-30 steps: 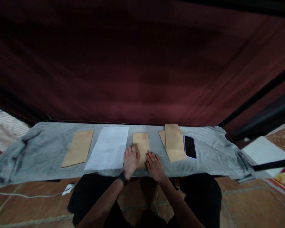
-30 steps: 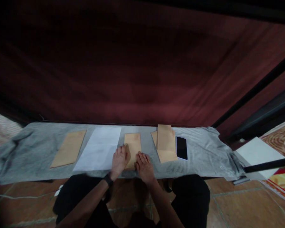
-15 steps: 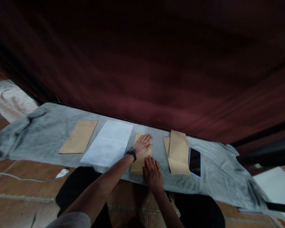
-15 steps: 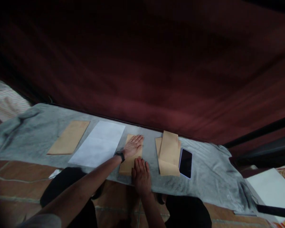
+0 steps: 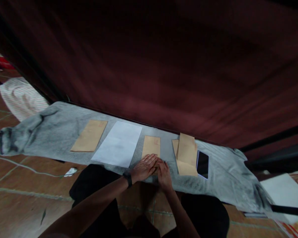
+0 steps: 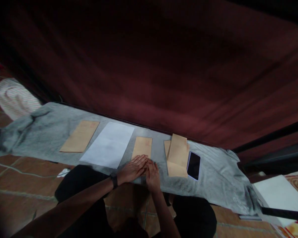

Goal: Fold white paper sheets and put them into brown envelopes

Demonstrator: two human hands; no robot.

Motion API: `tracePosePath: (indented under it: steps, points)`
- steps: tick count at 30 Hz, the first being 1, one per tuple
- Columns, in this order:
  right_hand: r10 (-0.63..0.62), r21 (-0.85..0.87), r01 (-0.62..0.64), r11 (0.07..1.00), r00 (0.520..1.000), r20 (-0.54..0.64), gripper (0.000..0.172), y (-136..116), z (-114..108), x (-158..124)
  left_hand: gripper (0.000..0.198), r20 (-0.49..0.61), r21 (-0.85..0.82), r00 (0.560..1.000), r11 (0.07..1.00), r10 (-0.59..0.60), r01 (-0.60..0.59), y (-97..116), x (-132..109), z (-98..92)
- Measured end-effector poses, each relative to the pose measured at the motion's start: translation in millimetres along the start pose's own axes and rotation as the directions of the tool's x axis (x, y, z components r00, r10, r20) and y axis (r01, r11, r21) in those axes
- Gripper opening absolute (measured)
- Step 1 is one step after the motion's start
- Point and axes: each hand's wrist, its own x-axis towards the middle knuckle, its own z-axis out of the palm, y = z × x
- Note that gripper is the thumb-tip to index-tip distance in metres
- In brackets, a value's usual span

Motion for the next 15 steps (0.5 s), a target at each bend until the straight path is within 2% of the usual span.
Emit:
tracePosePath:
  steps: [4, 7, 11, 15]
  points:
    - [-0.021, -0.026, 0.021, 0.999, 1.0, 0.023, 0.043, -3, -4, 11, 0.064, 0.011, 0.116, 0.999, 0.992, 0.044, -0.045, 7, -29, 6.5]
    - [-0.133, -0.051, 0.141, 0.989, 0.981, 0.141, 0.045, -11, -2, 30, 0.058, 0.012, 0.169, 0.999, 0.985, 0.045, -0.047, 9, -41, 14.0]
    - [-0.229, -0.084, 0.268, 0.96, 0.92, 0.318, 0.046, -15, 10, 59, 0.045, -0.028, 0.173, 0.998, 0.984, 0.052, -0.046, 10, -45, 18.8]
    - [-0.18, -0.172, 0.256, 0.951, 0.914, 0.363, 0.048, -4, 20, 84, 0.042, -0.048, 0.158, 0.996, 0.985, 0.07, -0.061, 11, -44, 13.6]
